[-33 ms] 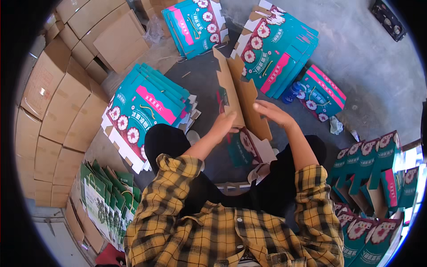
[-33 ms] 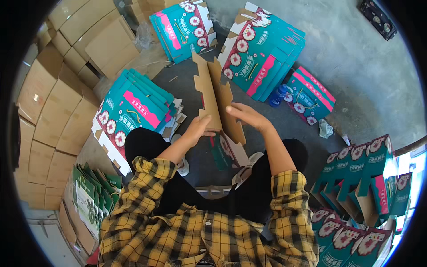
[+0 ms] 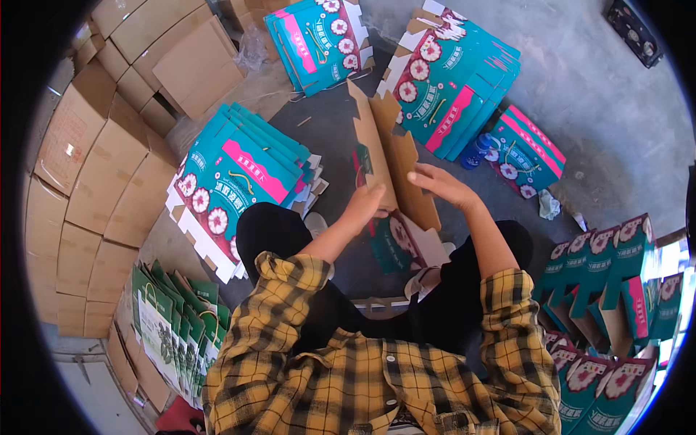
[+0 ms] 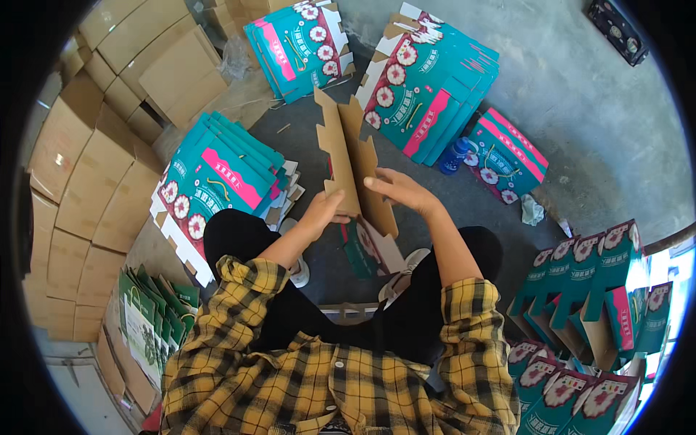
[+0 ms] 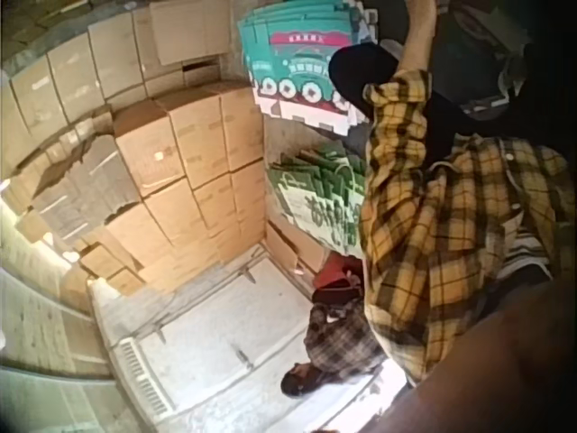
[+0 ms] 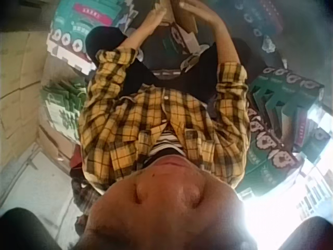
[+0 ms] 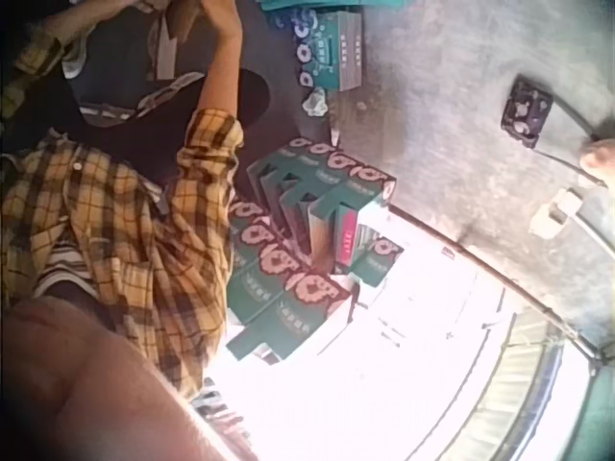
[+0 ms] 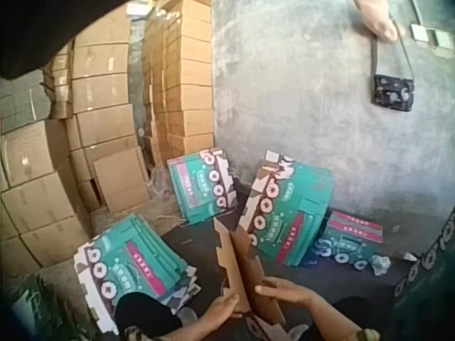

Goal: Folding flat-packed cardboard into gift boxes and stacking them.

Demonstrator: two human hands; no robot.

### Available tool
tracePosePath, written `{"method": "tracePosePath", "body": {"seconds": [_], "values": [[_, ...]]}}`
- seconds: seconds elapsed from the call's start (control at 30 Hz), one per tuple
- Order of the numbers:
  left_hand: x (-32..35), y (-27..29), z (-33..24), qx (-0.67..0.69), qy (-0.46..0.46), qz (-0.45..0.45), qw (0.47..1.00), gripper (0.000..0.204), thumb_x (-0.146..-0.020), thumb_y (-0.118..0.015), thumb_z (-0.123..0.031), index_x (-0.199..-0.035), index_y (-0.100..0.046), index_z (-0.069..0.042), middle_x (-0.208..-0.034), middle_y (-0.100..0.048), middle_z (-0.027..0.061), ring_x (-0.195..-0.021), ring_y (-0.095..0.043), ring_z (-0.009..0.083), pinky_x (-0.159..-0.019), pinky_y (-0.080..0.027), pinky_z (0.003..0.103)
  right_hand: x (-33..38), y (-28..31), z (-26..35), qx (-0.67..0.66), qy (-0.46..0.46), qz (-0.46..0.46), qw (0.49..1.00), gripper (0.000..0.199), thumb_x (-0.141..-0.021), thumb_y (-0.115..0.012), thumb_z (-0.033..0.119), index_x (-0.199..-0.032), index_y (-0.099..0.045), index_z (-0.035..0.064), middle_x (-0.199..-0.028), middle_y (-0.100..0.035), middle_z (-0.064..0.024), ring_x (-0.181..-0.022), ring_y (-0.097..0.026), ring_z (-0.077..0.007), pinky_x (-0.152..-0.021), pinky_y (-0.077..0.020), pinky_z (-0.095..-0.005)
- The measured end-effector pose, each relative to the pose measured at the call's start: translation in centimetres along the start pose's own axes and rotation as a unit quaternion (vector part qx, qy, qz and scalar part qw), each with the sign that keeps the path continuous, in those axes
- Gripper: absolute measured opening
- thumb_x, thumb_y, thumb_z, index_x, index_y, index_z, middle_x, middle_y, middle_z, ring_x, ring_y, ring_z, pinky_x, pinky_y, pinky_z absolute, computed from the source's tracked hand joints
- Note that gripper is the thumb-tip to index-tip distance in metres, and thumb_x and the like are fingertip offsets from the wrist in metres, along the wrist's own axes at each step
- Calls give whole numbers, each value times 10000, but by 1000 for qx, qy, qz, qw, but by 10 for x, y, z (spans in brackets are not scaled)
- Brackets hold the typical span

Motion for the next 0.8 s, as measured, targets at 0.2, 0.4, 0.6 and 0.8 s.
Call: {"method": "tracePosePath", "body": {"seconds": [0.2,0.4,0.6,0.8], "values": [[3,-15,4,-220,-248,-198,922,484,-897,-510,-172,-1339,-413,-1,-1209,-564,204,-1139,-550,359,-975,-430,406,-32,-8,-9,138,-2,-17,990,544,-831,-591,394,-1087,-571,-86,-857,-662,-227,-799,-671,-319,-729,-526,-384],[-5,-25,1,-255,-331,-253,873,665,-828,-504,-27,-1444,-254,-20,-1355,-415,234,-1299,-402,349,-1082,-320,391,-50,-28,-10,206,-11,-86,975,362,-834,-562,274,-912,-600,-77,-850,-643,-282,-774,-649,-403,-724,-520,-449],[24,-15,-21,-383,-348,-192,834,630,-744,-510,53,-1357,-379,-11,-1365,-388,247,-1279,-394,407,-1068,-335,417,-49,23,-21,105,-37,-149,983,352,-850,-538,250,-790,-615,-89,-743,-654,-235,-648,-666,-336,-637,-535,-407],[45,-19,-14,-571,-312,-98,753,593,-679,-604,46,-1254,-469,-10,-1401,-361,258,-1302,-360,417,-1053,-327,465,-64,42,-42,142,-16,-232,962,351,-837,-523,239,-873,-626,-94,-792,-656,-254,-746,-667,-363,-704,-520,-424]]}}
Point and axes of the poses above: each hand's wrist, its own x-axis away from the middle knuckle, its own y-axis out of the back of the hand, z = x × y, the point moved 1 cm from there along -x, towards the middle knuckle
